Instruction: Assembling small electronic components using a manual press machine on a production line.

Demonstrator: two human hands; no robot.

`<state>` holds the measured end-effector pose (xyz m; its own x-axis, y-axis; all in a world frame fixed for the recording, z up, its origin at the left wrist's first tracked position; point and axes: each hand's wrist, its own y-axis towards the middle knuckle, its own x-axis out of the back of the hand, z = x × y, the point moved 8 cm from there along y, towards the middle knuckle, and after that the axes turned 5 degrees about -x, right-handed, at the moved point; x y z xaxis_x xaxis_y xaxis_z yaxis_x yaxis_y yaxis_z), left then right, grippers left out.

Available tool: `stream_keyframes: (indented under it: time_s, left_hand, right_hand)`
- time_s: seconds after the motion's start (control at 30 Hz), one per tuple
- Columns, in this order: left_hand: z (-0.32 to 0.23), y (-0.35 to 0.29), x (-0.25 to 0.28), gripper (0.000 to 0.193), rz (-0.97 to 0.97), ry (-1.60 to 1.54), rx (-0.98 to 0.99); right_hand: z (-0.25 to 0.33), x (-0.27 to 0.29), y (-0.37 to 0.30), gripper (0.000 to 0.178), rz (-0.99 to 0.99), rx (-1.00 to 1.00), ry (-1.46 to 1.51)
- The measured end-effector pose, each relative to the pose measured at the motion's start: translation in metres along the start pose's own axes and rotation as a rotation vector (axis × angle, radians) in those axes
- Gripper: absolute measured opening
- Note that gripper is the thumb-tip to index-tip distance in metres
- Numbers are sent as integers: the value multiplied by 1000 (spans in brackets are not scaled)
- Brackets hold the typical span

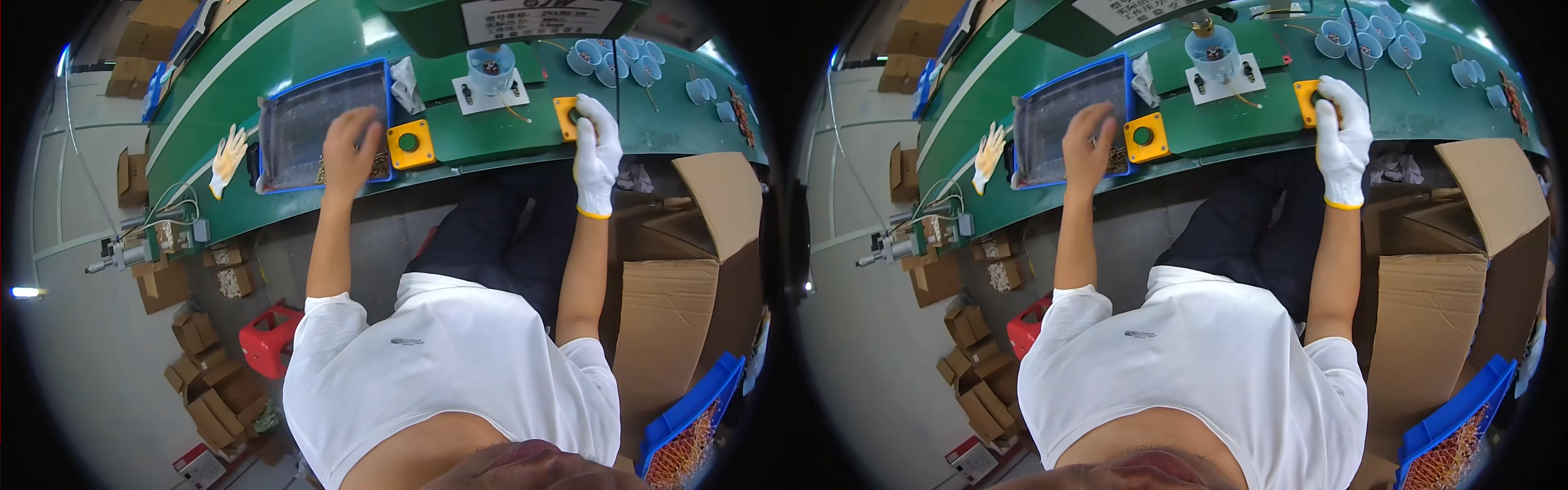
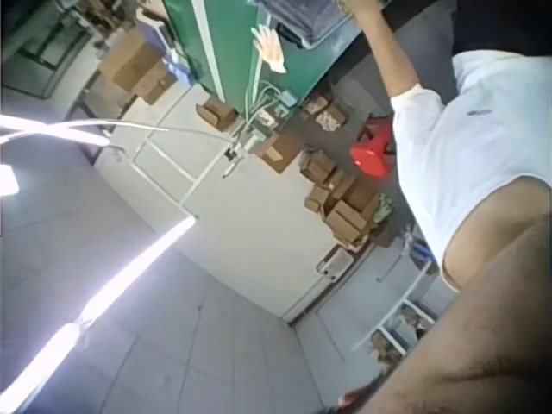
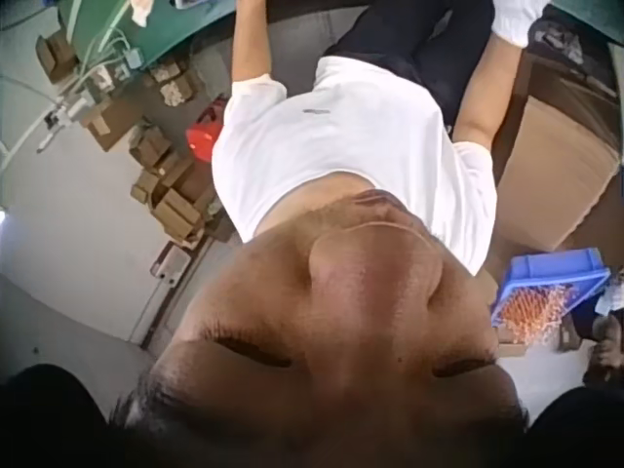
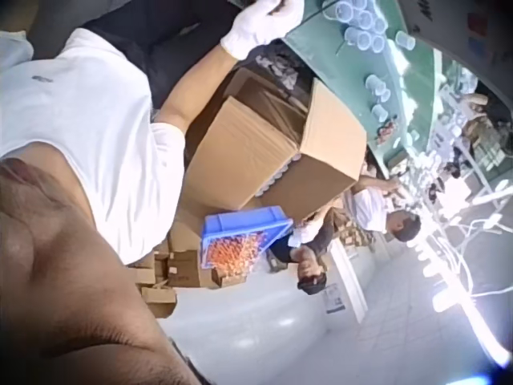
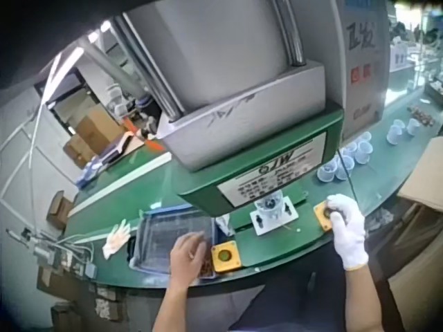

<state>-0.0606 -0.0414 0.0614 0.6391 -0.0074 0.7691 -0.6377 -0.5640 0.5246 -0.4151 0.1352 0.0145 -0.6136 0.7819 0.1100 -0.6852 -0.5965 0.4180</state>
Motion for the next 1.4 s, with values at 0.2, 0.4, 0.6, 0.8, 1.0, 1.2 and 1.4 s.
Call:
stream_keyframes:
  time_s: [0.2, 0.4, 0.6, 0.8, 1.0, 1.2, 1.4]
  left_hand:
    - [38, -22, -14, 18, 118, 46, 64]
    - [41, -24, -23, 17, 332, -105, 179]
    - [35, -26, -29, 14, 365, -95, 135]
    - [35, -25, -29, 14, 379, -116, 181]
    - [33, -25, -23, 15, 347, -63, 270]
    - [26, -24, -22, 11, 287, 21, 125]
    - [34, -29, -29, 10, 334, -11, 152]
  right_hand:
    - [-19, 4, 5, 22, 33, -92, 37]
    - [-17, 2, 4, 18, 16, -52, 41]
    - [-11, 3, 4, 16, 21, -17, -6]
    - [-9, 4, 5, 16, 13, -50, 9]
    - [24, 4, 3, 21, -7, 191, -183]
    - [88, -46, 1, 54, 91, -41, -109]
    - [109, -91, 37, 77, 337, -266, -248]
